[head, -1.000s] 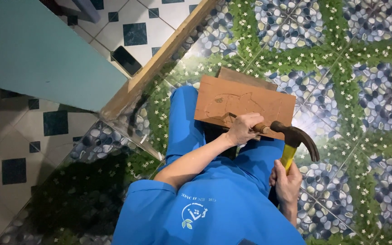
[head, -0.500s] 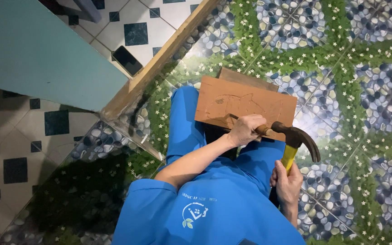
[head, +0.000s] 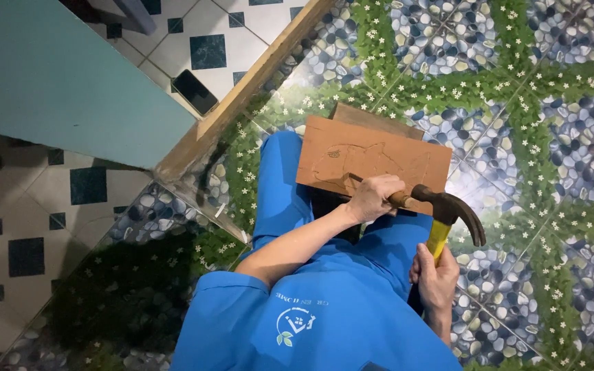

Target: The person sits cross-legged on the floor and uses a chisel and hammer to carve a fish design into a rectangular wooden board. The person repeatedly strikes the chisel to deepen the carved lines along the fish outline.

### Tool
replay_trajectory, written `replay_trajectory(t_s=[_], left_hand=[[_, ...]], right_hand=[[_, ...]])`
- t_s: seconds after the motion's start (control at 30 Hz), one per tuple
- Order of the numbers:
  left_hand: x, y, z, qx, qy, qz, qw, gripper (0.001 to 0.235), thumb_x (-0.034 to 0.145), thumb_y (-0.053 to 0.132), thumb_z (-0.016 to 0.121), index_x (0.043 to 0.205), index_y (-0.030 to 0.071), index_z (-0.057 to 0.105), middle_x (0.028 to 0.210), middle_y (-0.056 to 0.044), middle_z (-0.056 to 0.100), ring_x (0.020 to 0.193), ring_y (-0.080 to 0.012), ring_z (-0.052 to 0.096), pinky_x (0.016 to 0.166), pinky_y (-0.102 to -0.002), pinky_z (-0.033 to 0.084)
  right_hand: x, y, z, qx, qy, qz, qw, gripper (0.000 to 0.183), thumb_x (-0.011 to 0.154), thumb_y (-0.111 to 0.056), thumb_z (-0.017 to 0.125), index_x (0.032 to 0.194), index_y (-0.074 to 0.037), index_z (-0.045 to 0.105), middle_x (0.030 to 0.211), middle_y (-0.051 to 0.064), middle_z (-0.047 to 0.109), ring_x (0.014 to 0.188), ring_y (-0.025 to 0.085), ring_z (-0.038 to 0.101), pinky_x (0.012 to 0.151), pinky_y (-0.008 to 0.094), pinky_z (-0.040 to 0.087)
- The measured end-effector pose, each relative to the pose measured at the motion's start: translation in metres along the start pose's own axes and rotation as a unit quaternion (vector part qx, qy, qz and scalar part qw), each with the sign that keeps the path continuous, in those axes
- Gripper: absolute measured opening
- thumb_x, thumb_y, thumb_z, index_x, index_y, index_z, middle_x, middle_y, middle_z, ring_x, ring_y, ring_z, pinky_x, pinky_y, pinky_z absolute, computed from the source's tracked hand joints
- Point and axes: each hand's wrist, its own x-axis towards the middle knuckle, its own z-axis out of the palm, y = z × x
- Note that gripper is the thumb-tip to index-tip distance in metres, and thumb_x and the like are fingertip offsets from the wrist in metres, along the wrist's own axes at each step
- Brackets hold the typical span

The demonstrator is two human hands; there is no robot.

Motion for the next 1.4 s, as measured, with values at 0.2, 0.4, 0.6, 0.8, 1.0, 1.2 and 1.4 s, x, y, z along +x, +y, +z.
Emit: replay_trajectory(t_s=[0.2,0.4,0.6,0.8,1.0,1.2,1.4], left_hand=[[-0.001,0.002,0.000,-0.010,-0.004,0.008,1.000,0.022,0.081,0.008,0.077,0.091,0.010,0.058,0.083,-0.008,0.060,0.076,-0.0297,0.058,0.063,-0.043,0.042],[-0.004,0.002,0.003,0.010,-0.026,0.009,1.000,0.020,0.099,0.025,0.070,0.096,0.008,0.059,0.086,-0.013,0.063,0.079,-0.0316,0.062,0.065,-0.044,0.049],[-0.005,0.002,0.001,-0.003,-0.025,0.000,1.000,0.012,0.097,0.015,0.073,0.098,0.008,0.063,0.088,-0.012,0.064,0.079,-0.0307,0.063,0.065,-0.043,0.050],[-0.005,0.001,0.002,0.014,-0.022,0.004,1.000,0.017,0.096,0.018,0.074,0.096,0.009,0.060,0.087,-0.011,0.061,0.080,-0.0317,0.062,0.066,-0.044,0.047],[-0.002,0.007,-0.005,-0.001,-0.013,0.011,1.000,0.019,0.098,0.020,0.072,0.094,0.008,0.059,0.085,-0.011,0.060,0.078,-0.0316,0.060,0.064,-0.044,0.046],[0.001,0.010,-0.012,-0.025,-0.011,0.002,1.000,0.024,0.089,0.017,0.078,0.090,0.009,0.055,0.084,-0.010,0.059,0.076,-0.0310,0.058,0.065,-0.043,0.042],[-0.019,-0.019,0.011,-0.058,0.059,-0.070,0.994,0.021,0.083,0.033,0.085,0.100,0.029,0.073,0.088,0.005,0.065,0.092,-0.0185,0.070,0.090,-0.032,0.061]], right_hand=[[-0.001,-0.001,-0.001,-0.016,-0.010,-0.007,1.000,0.023,0.115,-0.019,0.058,0.099,-0.003,0.055,0.065,0.008,0.053,0.044,0.018,0.052,0.039,0.032,0.049],[-0.003,-0.002,0.004,-0.015,-0.009,0.010,1.000,0.025,0.114,-0.020,0.060,0.097,-0.003,0.054,0.064,0.009,0.052,0.043,0.019,0.051,0.038,0.032,0.046],[-0.004,-0.005,0.005,-0.007,-0.007,0.011,1.000,0.024,0.114,-0.020,0.060,0.098,-0.003,0.054,0.065,0.008,0.050,0.044,0.017,0.050,0.039,0.031,0.045],[-0.004,-0.001,0.003,-0.007,-0.009,0.025,1.000,0.022,0.114,-0.019,0.059,0.100,-0.003,0.055,0.066,0.008,0.050,0.045,0.018,0.050,0.040,0.032,0.047],[-0.004,-0.004,0.005,-0.011,-0.008,0.016,1.000,0.022,0.115,-0.017,0.058,0.099,-0.002,0.055,0.065,0.009,0.051,0.045,0.018,0.050,0.040,0.033,0.046],[0.000,-0.002,0.008,0.019,-0.012,0.013,1.000,0.021,0.116,-0.018,0.058,0.100,-0.004,0.053,0.065,0.007,0.049,0.043,0.017,0.049,0.039,0.031,0.045],[0.021,0.038,0.003,0.096,-0.002,-0.037,0.995,0.020,0.119,-0.009,0.059,0.100,-0.001,0.059,0.058,0.010,0.047,0.035,0.018,0.046,0.035,0.034,0.045]])
